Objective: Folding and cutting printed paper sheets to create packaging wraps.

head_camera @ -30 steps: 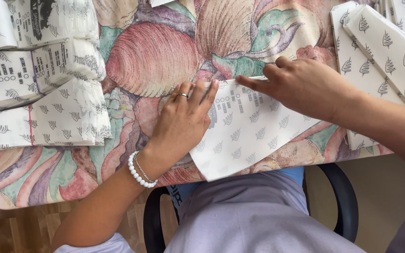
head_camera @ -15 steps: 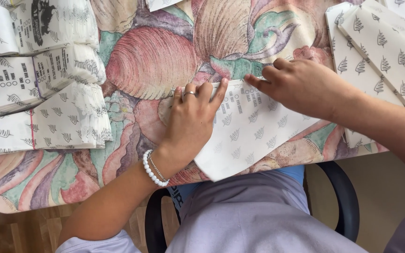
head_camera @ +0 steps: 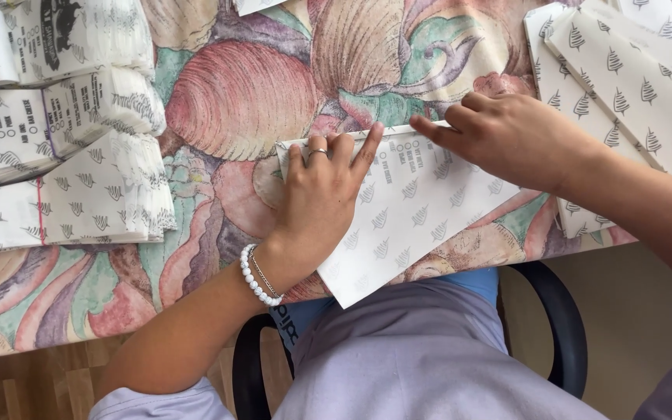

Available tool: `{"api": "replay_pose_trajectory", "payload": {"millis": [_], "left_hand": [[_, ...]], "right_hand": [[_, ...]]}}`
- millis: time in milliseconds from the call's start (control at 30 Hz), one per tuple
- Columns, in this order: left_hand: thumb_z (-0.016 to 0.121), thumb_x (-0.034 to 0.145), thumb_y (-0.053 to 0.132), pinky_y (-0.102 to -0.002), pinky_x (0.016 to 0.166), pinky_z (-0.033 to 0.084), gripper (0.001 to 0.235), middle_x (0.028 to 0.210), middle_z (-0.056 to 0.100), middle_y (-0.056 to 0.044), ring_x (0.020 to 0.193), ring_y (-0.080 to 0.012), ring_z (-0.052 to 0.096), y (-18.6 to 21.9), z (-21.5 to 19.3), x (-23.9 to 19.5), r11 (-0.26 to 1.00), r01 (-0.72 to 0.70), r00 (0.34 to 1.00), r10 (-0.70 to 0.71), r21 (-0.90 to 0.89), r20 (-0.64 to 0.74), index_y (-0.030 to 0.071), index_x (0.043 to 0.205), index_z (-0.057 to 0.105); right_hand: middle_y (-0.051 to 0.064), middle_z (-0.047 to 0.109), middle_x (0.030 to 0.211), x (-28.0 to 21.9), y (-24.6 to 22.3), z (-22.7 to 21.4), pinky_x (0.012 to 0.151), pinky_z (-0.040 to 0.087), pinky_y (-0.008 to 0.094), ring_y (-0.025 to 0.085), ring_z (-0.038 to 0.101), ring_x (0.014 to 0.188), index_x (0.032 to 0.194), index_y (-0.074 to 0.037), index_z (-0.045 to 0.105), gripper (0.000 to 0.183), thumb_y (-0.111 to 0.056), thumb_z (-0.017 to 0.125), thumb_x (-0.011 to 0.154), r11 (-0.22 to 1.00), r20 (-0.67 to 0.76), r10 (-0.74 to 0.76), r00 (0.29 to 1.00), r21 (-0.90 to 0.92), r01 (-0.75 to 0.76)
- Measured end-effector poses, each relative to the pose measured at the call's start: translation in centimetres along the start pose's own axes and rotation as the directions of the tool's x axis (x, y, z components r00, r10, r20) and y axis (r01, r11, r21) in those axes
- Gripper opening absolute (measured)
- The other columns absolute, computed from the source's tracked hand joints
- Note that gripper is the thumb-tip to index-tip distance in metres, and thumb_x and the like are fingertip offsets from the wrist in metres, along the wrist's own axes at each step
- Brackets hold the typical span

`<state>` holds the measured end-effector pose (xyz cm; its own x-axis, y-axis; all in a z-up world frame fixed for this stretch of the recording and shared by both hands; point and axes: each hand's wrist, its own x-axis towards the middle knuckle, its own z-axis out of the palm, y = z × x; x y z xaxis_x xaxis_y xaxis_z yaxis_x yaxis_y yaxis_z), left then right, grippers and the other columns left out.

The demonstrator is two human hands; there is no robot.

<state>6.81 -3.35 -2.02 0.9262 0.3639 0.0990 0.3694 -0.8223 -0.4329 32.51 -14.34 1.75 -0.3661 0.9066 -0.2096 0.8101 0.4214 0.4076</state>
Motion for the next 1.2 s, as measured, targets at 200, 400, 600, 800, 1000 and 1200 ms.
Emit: {"api": "replay_pose_trajectory", "payload": {"millis": [200,400,600,800,1000,1200], "left_hand": [[0.06,0.091,0.026,-0.033,0.072,0.046,0.074,0.111,0.049,-0.001,0.092,-0.0219,0.053,-0.1,-0.4,0.7,1.0,0.009,0.998,-0.009,-0.012,0.055,0.036,0.16,0.036],[0.057,0.091,0.026,-0.034,0.073,0.044,0.069,0.112,0.05,-0.001,0.095,-0.0236,0.051,-0.1,-0.5,0.6,0.996,0.036,0.999,-0.033,-0.08,0.038,0.037,0.157,0.042],[0.057,0.093,0.018,-0.041,0.084,0.044,0.055,0.116,0.054,-0.003,0.102,-0.028,0.051,0.4,0.7,-0.1,0.975,0.101,0.986,-0.125,-0.196,-0.112,0.03,0.148,0.055],[0.062,0.089,0.02,-0.041,0.087,0.044,0.061,0.12,0.055,-0.004,0.105,-0.0283,0.053,0.5,0.8,-0.1,0.979,0.106,0.989,-0.122,-0.176,-0.079,0.034,0.148,0.053],[0.068,0.087,0.007,-0.054,0.081,0.048,0.058,0.106,0.053,-0.018,0.094,-0.0347,0.055,0.0,0.8,-0.2,0.928,0.003,0.976,-0.083,-0.373,-0.199,0.011,0.144,0.059],[0.061,0.084,0.002,-0.045,0.071,0.048,0.047,0.106,0.055,-0.013,0.091,-0.0325,0.057,-2.7,3.0,-1.1,0.874,-0.082,0.958,-0.063,-0.479,-0.279,0.008,0.13,0.069]], "right_hand": [[-0.003,0.065,0.096,0.7,-0.1,-0.4,0.062,0.061,0.026,0.015,0.061,0.079,0.16,-0.019,0.043,0.069,-0.002,0.058,0.095,0.997,0.085,0.024,0.996,0.074,-0.03],[-0.003,0.062,0.106,-0.5,0.3,1.2,0.059,0.062,0.025,0.014,0.059,0.087,0.152,-0.009,0.051,0.067,-0.003,0.067,0.088,1.0,-0.007,-0.005,1.0,0.024,0.005],[-0.006,0.072,0.113,-3.8,1.3,2.9,0.083,0.067,0.027,0.015,0.067,0.111,0.138,-0.016,0.068,0.051,-0.004,0.07,0.089,0.981,-0.062,0.121,0.991,0.157,-0.11],[-0.01,0.07,0.098,-4.1,1.7,-0.6,0.066,0.07,0.019,0.005,0.071,0.087,0.124,-0.027,0.08,0.013,-0.022,0.073,0.114,0.924,-0.206,0.383,0.901,0.079,-0.374],[0.0,0.064,0.098,4.4,-5.8,0.7,0.078,0.059,0.029,0.019,0.069,0.096,0.101,-0.013,0.075,0.013,-0.01,0.067,0.093,0.923,-0.496,0.321,0.807,0.353,-0.15],[0.004,0.059,0.107,0.8,-5.0,2.4,0.088,0.058,0.032,0.024,0.067,0.103,0.112,-0.008,0.071,0.022,-0.004,0.053,0.1,0.915,-0.441,0.368,0.819,0.33,-0.233]]}}
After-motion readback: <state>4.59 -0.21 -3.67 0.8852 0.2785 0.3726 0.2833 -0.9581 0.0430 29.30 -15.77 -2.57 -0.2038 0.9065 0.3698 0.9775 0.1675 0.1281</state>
